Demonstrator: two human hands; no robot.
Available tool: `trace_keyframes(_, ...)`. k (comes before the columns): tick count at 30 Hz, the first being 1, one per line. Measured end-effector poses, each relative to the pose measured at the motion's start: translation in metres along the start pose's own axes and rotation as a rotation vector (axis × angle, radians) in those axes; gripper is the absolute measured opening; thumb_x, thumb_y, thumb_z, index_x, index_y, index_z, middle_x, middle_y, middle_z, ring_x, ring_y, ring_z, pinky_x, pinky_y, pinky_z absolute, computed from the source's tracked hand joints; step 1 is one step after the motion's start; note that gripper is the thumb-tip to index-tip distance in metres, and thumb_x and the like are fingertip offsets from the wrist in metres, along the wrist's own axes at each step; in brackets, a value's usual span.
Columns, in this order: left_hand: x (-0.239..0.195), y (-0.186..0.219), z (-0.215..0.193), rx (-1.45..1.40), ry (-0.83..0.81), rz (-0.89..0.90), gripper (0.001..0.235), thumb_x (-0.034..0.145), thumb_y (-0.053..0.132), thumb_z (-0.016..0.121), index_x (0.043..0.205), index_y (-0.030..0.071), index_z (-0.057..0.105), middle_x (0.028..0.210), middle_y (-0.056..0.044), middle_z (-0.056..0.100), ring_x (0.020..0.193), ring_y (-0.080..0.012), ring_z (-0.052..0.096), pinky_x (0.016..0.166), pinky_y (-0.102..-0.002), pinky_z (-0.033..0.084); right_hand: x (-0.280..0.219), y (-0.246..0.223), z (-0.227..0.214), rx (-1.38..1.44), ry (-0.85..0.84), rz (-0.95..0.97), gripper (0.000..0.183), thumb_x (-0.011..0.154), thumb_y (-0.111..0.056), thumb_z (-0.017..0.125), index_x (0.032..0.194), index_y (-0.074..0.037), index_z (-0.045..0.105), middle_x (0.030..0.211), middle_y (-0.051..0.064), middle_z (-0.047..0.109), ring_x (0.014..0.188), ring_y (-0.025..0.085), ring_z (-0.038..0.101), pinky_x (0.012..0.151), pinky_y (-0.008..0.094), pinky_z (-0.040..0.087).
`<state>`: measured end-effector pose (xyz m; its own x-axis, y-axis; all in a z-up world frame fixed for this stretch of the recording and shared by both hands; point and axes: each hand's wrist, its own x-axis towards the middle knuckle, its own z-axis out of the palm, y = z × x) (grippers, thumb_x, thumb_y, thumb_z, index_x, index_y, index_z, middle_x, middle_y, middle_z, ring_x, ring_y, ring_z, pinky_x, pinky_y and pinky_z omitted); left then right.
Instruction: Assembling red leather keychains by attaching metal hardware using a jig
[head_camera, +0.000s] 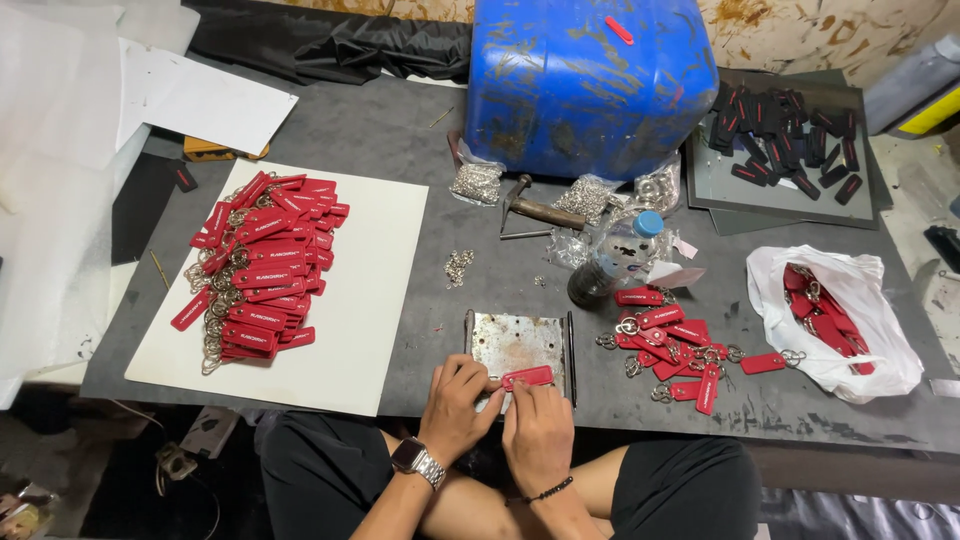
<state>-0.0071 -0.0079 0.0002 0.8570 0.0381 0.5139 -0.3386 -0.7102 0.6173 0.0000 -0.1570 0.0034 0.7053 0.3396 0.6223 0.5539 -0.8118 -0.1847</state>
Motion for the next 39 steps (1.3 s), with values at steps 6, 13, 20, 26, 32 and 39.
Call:
trace_keyframes(6, 0.0, -0.002, 0.001, -0.005, -0.002, 0.005, 0.014, 0.087, 0.019, 0.073, 0.081, 0.011, 0.063, 0.083, 0.001, 0.061, 0.096, -0.0241, 0.057, 0.074, -0.04, 0.041, 0.01, 0.007, -0.021, 0.083, -0.053, -0.122, 0.014, 0.093, -0.005, 0.065, 0.106, -0.003, 0.069, 0.085, 0.009, 0.06, 0.074, 0.027, 0.052, 0.062, 0.039, 0.037)
trace_keyframes(13, 0.001, 0.0, -0.001, -0.016, 0.014, 0.023, 0.014, 0.086, 0.017, 0.074, 0.079, 0.012, 0.063, 0.083, 0.002, 0.062, 0.096, -0.024, 0.057, 0.075, -0.04, 0.041, 0.015, 0.05, -0.002, -0.252, -0.098, 0.055, 0.015, 0.085, -0.015, 0.069, 0.099, -0.014, 0.075, 0.081, 0.005, 0.059, 0.079, 0.03, 0.05, 0.066, 0.044, 0.037)
trace_keyframes(20, 0.0, 0.0, 0.0, -0.019, 0.0, 0.013, 0.013, 0.087, 0.018, 0.075, 0.082, 0.012, 0.064, 0.083, 0.003, 0.062, 0.096, -0.0229, 0.056, 0.075, -0.039, 0.041, 0.028, 0.053, -0.003, -0.1, -0.097, -0.043, 0.013, 0.085, -0.012, 0.068, 0.097, -0.013, 0.073, 0.084, 0.003, 0.064, 0.08, 0.028, 0.053, 0.066, 0.043, 0.036)
trace_keyframes(26, 0.001, 0.0, -0.002, -0.018, -0.006, 0.008, 0.015, 0.088, 0.02, 0.074, 0.08, 0.012, 0.063, 0.082, 0.002, 0.062, 0.095, -0.0231, 0.056, 0.073, -0.039, 0.04, 0.025, 0.032, -0.003, 0.061, -0.143, -0.079, 0.021, 0.083, -0.004, 0.066, 0.103, -0.005, 0.07, 0.091, 0.009, 0.065, 0.081, 0.03, 0.053, 0.067, 0.042, 0.04)
trace_keyframes(32, 0.0, -0.001, -0.002, -0.014, 0.002, 0.015, 0.014, 0.089, 0.02, 0.074, 0.082, 0.013, 0.064, 0.083, 0.003, 0.061, 0.096, -0.023, 0.057, 0.074, -0.038, 0.041, 0.02, 0.035, -0.004, -0.14, -0.039, 0.036, 0.016, 0.085, -0.011, 0.068, 0.099, -0.014, 0.075, 0.082, 0.003, 0.064, 0.076, 0.028, 0.051, 0.064, 0.043, 0.035)
trace_keyframes(39, 0.0, -0.001, -0.002, -0.025, -0.005, -0.005, 0.018, 0.091, 0.021, 0.071, 0.078, 0.013, 0.061, 0.08, 0.003, 0.06, 0.095, -0.0219, 0.057, 0.072, -0.037, 0.04, 0.003, -0.008, -0.008, 0.119, -0.017, 0.002, 0.016, 0.09, -0.005, 0.067, 0.105, -0.002, 0.071, 0.082, 0.008, 0.06, 0.074, 0.029, 0.05, 0.065, 0.041, 0.039)
